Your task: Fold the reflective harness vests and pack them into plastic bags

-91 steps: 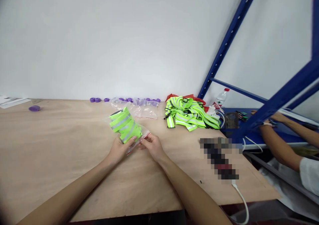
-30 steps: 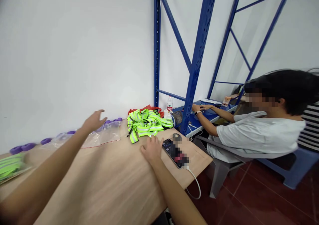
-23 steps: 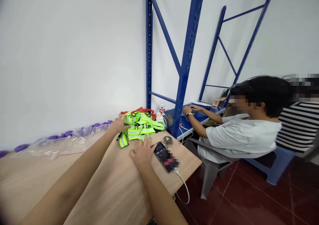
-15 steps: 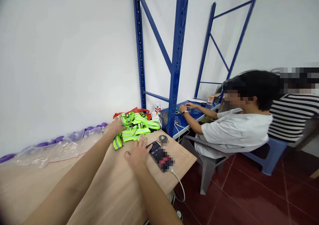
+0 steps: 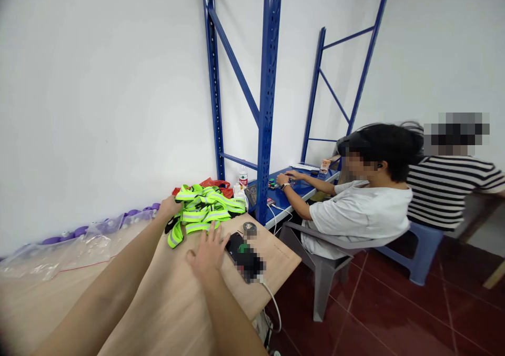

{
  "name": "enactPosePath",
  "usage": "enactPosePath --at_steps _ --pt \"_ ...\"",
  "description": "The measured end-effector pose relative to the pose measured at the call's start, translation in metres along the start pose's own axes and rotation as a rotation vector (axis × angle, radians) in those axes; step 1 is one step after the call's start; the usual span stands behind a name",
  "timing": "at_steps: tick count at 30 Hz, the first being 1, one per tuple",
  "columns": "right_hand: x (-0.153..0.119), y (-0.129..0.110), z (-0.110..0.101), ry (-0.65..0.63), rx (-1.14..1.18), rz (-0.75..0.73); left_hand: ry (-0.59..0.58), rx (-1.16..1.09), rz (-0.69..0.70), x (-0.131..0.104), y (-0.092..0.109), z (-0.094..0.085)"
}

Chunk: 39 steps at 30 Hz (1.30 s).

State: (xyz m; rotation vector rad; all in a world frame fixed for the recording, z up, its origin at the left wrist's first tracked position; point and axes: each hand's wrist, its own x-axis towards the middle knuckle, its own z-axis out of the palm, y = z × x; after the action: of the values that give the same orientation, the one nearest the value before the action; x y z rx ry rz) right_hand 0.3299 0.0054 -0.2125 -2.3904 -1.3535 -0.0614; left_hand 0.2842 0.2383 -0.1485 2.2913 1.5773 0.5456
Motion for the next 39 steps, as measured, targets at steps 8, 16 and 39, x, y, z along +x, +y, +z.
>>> enactPosePath --at_steps 8,16,39 --pt "0.001 0.001 -0.004 -0.027 0.006 -0.015 0.212 -0.196 0.005 0.012 0.015 -0.067" --pt "-0.031 0.009 -0.023 -0.030 -0.027 -0.180 0.456 -0.279 0.122 0.002 0.034 -0.136" --pt "-0.117 0.184 -0.030 0.377 0.168 -0.058 0.310 -0.316 0.234 -0.019 0.125 -0.225"
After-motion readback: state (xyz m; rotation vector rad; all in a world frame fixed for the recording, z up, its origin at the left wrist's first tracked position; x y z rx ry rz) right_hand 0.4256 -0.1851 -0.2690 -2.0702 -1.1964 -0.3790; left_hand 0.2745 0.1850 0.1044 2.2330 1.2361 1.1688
